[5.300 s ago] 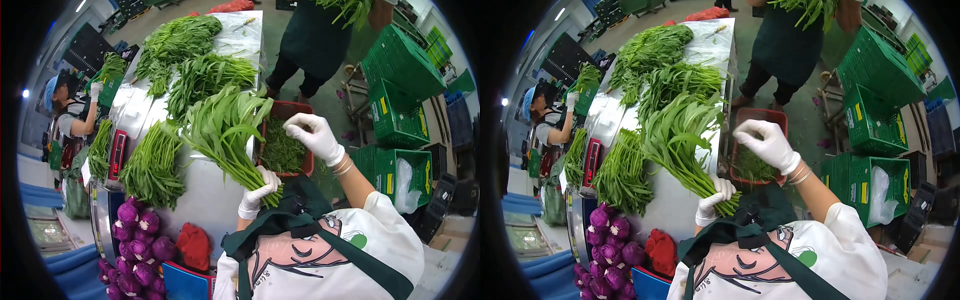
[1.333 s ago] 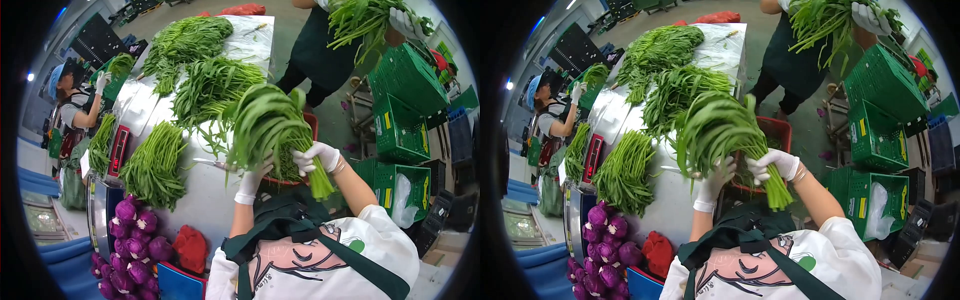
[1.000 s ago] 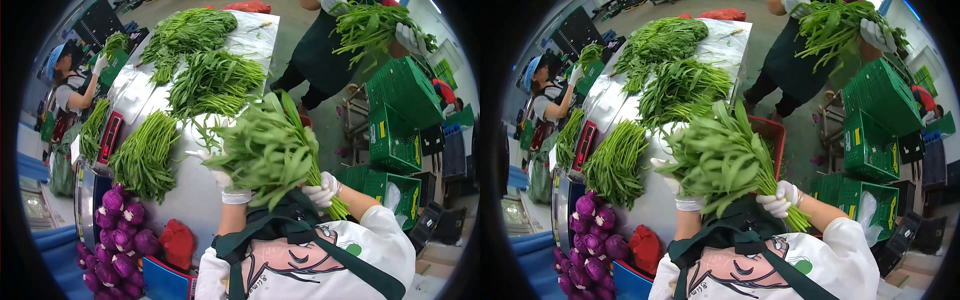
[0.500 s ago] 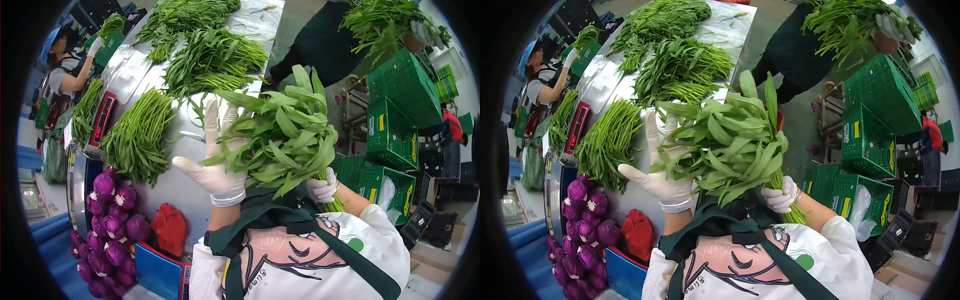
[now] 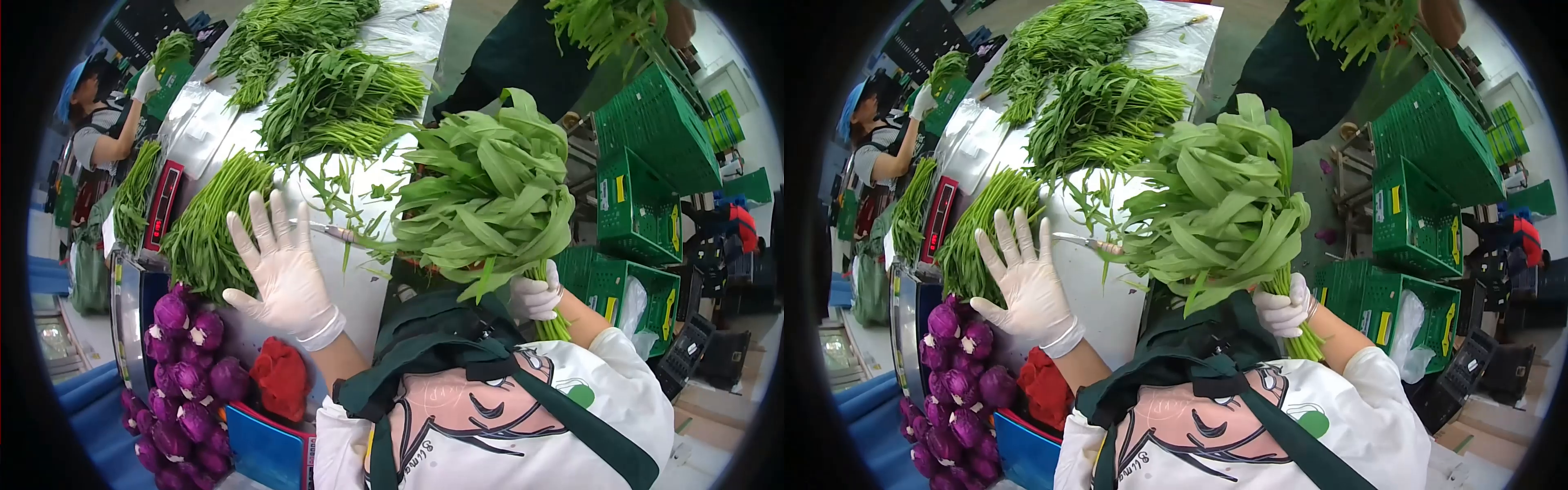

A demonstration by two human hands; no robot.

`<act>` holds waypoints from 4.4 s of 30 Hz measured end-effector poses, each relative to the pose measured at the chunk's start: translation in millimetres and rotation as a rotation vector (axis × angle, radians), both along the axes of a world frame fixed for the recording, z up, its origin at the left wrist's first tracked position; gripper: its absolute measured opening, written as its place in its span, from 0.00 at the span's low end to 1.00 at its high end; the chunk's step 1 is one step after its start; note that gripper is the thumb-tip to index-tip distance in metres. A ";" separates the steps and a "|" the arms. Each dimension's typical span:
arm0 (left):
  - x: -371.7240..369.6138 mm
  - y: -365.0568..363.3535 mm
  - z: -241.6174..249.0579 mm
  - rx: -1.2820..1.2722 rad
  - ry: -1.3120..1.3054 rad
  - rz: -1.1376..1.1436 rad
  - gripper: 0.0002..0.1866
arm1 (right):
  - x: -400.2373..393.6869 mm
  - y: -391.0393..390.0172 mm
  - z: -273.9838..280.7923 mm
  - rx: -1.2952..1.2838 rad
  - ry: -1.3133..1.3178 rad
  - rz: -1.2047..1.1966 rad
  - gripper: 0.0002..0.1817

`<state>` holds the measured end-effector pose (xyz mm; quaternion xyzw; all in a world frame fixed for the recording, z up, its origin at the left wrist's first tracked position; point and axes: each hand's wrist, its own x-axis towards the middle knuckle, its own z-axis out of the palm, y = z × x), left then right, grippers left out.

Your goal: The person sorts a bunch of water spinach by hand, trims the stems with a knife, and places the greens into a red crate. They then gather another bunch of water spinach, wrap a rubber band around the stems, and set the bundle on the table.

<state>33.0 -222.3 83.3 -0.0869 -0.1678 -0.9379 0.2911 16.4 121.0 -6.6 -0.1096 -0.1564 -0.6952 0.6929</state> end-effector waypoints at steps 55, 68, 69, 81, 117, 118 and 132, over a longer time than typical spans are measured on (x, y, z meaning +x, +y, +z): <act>115.7 154.8 -93.4 -0.468 -1.058 0.470 0.05 | -126.1 -270.5 -109.5 0.706 2.551 -0.330 0.23; 71.9 125.9 -135.3 -0.964 -1.625 0.063 0.11 | -108.4 -57.1 -45.6 0.928 1.443 -0.269 0.14; 61.3 129.3 -143.4 -1.061 -1.640 0.042 0.14 | -99.3 -34.4 -48.1 0.955 1.421 -0.340 0.14; -8.6 209.1 -133.6 -1.759 -1.616 -0.051 0.17 | -30.4 58.6 -2.4 1.162 1.995 -0.862 0.13; -38.1 270.5 -119.5 -1.912 -1.355 -0.065 0.17 | -76.4 74.2 -41.0 1.414 2.234 -0.576 0.11; -39.1 265.6 -115.6 -1.875 -1.370 -0.071 0.16 | -78.1 76.8 -27.5 1.418 2.175 -0.689 0.11; -41.5 228.5 -54.5 -0.686 -0.821 -0.948 0.05 | -63.2 91.3 24.4 1.181 2.008 -1.172 0.10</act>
